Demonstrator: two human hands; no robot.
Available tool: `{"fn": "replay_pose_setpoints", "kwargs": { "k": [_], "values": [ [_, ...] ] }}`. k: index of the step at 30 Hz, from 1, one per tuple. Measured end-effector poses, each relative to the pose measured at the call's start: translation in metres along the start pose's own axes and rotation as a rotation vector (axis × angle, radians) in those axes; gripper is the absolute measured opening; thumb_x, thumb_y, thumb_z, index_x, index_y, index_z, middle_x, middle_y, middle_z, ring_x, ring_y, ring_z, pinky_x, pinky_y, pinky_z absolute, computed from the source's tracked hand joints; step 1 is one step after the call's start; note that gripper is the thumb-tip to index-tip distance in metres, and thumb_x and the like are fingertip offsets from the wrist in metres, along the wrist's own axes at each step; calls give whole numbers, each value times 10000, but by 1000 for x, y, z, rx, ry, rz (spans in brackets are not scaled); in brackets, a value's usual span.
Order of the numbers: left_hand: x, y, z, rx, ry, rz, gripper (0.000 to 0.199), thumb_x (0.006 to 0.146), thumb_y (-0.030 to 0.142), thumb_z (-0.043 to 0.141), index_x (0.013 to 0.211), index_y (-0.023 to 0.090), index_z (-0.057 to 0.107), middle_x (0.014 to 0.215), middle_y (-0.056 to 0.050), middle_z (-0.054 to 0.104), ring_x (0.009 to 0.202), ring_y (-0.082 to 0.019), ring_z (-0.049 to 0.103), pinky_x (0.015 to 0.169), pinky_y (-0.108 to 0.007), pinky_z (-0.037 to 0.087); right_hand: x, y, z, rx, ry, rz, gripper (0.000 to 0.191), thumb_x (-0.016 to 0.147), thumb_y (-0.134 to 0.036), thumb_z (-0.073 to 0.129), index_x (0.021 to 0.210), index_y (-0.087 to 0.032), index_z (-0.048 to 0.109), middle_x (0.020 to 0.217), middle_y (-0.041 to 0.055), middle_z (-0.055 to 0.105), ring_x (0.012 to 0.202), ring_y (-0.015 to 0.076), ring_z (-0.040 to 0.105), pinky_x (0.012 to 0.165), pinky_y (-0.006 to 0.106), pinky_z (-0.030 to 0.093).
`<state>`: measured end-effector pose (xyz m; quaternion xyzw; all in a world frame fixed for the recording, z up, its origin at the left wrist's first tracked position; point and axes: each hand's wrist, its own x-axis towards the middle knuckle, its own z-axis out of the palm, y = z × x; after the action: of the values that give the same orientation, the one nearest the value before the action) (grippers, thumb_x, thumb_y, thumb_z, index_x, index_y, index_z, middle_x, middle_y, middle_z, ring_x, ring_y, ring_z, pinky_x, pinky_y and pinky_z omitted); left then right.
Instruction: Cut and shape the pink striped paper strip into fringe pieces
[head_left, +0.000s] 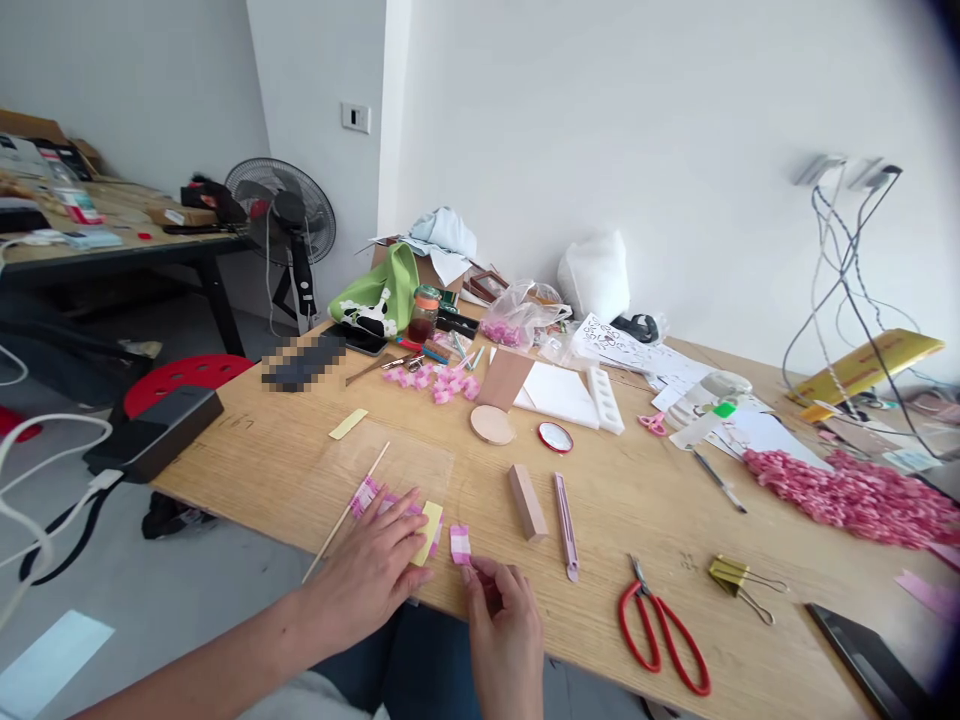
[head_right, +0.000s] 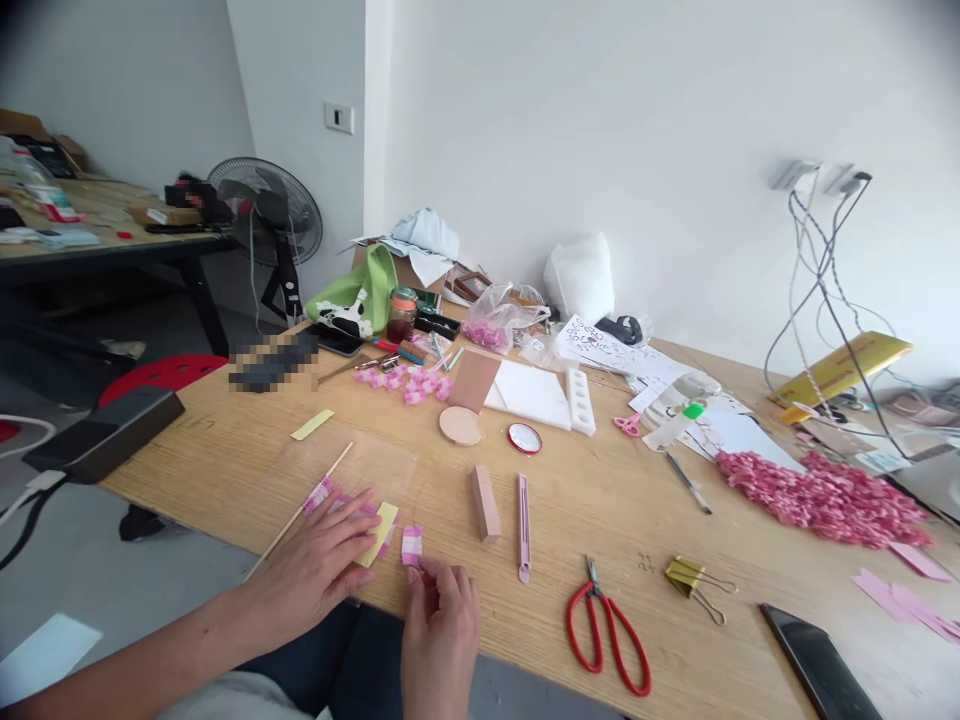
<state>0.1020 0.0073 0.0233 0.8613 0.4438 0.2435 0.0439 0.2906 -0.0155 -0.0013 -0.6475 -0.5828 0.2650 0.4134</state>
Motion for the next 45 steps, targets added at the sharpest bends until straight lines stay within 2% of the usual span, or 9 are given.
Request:
{"fn": "replay_pose_setpoints", "kwargs": {
  "k": [6, 10, 14, 17, 22, 26, 31, 37, 45],
  "values": [
    [2, -1, -9, -46, 44, 3, 241, 936, 216, 504, 1132, 191, 641, 1193, -72, 666, 1335, -245, 440, 1108, -493, 374, 0, 8, 3, 54, 22, -7, 411, 846, -598, 546, 861, -224, 714, 776, 70, 631, 758, 241, 535, 725, 347, 417],
    [12, -12, -30, -34, 97, -23, 298, 976, 232, 427, 1188, 152, 621, 1200, -86, 669, 1291, -222, 491, 1102, -467, 391, 0, 4, 3, 131, 45, 26, 420, 814, -621, 574, 845, -227, 717, 751, 58, 628, 738, 234, 539, 707, 326, 410],
    [35, -26, -58, -5, 26, 29, 319, 953, 152, 413, 1182, 167, 635, 1230, -59, 661, 1300, -208, 482, 1127, -454, 349, 0, 1, 1, 138, 38, 68, 399, 805, -598, 600, 868, -223, 723, 743, 50, 611, 711, 223, 528, 681, 317, 404],
    [56, -28, -69, 4, -82, 90, 401, 907, 64, 386, 1221, 166, 615, 1273, -59, 639, 1309, -197, 475, 1119, -435, 355, 0, 1, 1, 122, 13, 83, 393, 814, -582, 595, 875, -217, 729, 769, 54, 613, 722, 221, 534, 683, 321, 405],
    [77, -21, -52, -54, -303, 270, 572, 762, -57, 410, 1239, 192, 605, 1288, -29, 630, 1321, -172, 461, 1113, -360, 363, 0, -3, 2, 103, 17, 89, 352, 841, -538, 587, 885, -218, 728, 770, 45, 602, 715, 210, 527, 679, 316, 402],
    [82, -20, -27, -62, -423, 350, 659, 686, -99, 407, 1267, 159, 580, 1308, -53, 613, 1344, -192, 431, 1151, -403, 294, -1, -4, 2, 100, 16, 82, 314, 850, -502, 594, 891, -221, 728, 768, 38, 586, 724, 203, 524, 689, 310, 404],
    [84, -24, -13, -40, -468, 343, 688, 705, -114, 399, 1332, 144, 516, 1372, -78, 558, 1353, -200, 418, 1144, -411, 289, -3, 0, 6, 90, 47, 78, 284, 850, -485, 594, 860, -238, 733, 763, 30, 584, 725, 201, 520, 683, 307, 399],
    [81, -20, -16, -55, -500, 326, 660, 751, -101, 398, 1373, 109, 468, 1382, -118, 544, 1328, -197, 449, 1155, -384, 257, -2, 7, 10, 56, 97, 19, 273, 849, -479, 586, 813, -258, 742, 728, 26, 600, 722, 206, 526, 669, 309, 406],
    [81, -19, -13, -52, -531, 322, 650, 756, -80, 415, 1383, 85, 455, 1371, -143, 547, 1297, -220, 486, 1126, -377, 314, -9, 22, 9, -53, 138, -206, 139, 879, -346, 606, 842, -265, 713, 742, 5, 615, 704, 174, 550, 632, 270, 439]
  ]
}}
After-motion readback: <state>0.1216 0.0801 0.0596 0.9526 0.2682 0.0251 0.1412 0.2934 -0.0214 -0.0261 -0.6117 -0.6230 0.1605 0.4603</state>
